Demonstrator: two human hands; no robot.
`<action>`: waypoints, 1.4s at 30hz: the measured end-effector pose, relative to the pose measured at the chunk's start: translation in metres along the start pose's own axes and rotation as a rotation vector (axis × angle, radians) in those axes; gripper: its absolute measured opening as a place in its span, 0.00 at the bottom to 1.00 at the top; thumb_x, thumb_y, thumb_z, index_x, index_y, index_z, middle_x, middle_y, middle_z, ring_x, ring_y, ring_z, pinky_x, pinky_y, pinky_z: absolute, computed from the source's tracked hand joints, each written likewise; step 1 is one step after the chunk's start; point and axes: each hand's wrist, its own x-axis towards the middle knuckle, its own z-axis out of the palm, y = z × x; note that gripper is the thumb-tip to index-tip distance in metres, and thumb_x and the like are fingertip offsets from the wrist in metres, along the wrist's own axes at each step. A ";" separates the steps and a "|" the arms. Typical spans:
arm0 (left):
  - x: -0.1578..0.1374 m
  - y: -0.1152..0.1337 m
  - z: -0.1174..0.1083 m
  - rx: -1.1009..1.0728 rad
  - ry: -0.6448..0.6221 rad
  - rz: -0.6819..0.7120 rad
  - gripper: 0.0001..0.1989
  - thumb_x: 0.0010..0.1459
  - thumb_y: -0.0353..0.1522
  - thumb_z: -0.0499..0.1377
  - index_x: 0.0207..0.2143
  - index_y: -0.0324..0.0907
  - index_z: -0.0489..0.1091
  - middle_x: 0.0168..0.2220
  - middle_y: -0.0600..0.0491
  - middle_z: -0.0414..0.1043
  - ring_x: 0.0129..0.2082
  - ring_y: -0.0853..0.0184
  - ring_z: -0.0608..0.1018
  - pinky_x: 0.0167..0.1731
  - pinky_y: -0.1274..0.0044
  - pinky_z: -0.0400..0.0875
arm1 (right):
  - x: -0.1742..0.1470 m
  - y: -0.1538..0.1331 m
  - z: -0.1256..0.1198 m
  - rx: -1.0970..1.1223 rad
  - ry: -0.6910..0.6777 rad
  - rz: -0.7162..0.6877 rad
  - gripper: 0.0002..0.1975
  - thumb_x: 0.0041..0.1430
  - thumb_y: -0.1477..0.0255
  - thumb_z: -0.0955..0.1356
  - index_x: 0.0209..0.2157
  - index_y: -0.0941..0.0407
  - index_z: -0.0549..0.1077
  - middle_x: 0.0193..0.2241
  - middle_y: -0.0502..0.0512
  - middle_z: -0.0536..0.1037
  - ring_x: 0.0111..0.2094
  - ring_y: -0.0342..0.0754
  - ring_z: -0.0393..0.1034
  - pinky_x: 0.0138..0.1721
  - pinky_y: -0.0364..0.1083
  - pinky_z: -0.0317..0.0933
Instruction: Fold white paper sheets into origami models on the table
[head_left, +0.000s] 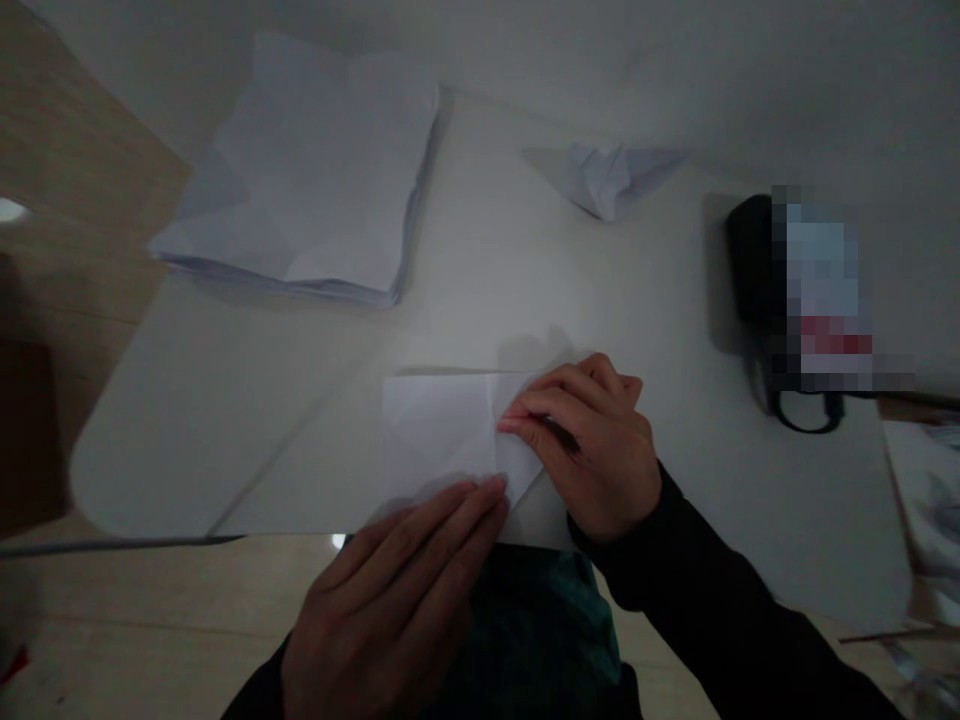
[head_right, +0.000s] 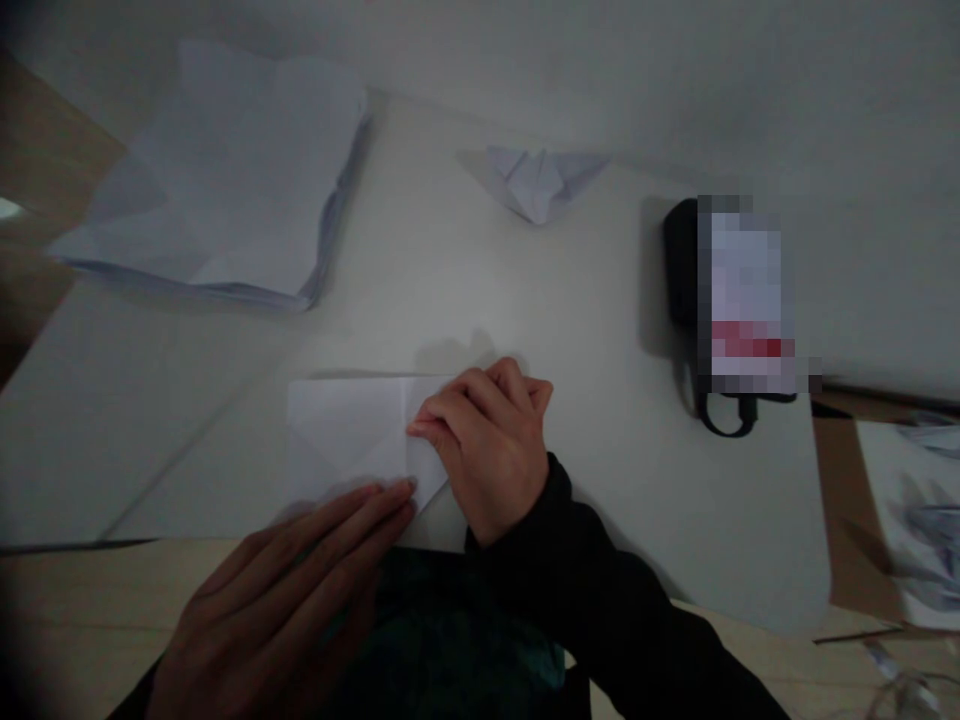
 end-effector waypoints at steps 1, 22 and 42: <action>0.000 0.000 -0.001 0.000 -0.002 0.003 0.24 0.55 0.23 0.54 0.55 0.39 0.61 0.57 0.53 0.62 0.55 0.65 0.66 0.52 0.72 0.62 | 0.000 0.000 0.000 -0.003 -0.001 -0.001 0.06 0.52 0.70 0.71 0.24 0.55 0.74 0.26 0.48 0.76 0.33 0.47 0.62 0.39 0.50 0.49; 0.020 -0.011 -0.004 0.152 -0.002 0.145 0.15 0.58 0.24 0.51 0.46 0.40 0.67 0.60 0.45 0.57 0.61 0.52 0.56 0.52 0.60 0.66 | -0.005 0.006 0.000 -0.034 0.159 -0.065 0.07 0.51 0.64 0.70 0.27 0.52 0.76 0.34 0.53 0.72 0.37 0.50 0.59 0.37 0.50 0.51; 0.021 -0.032 -0.019 0.146 -0.093 0.264 0.20 0.57 0.26 0.52 0.53 0.41 0.63 0.60 0.47 0.57 0.61 0.59 0.56 0.56 0.64 0.60 | -0.048 0.019 -0.018 -0.441 0.233 -0.131 0.12 0.58 0.67 0.64 0.41 0.48 0.75 0.36 0.57 0.68 0.38 0.52 0.57 0.37 0.52 0.48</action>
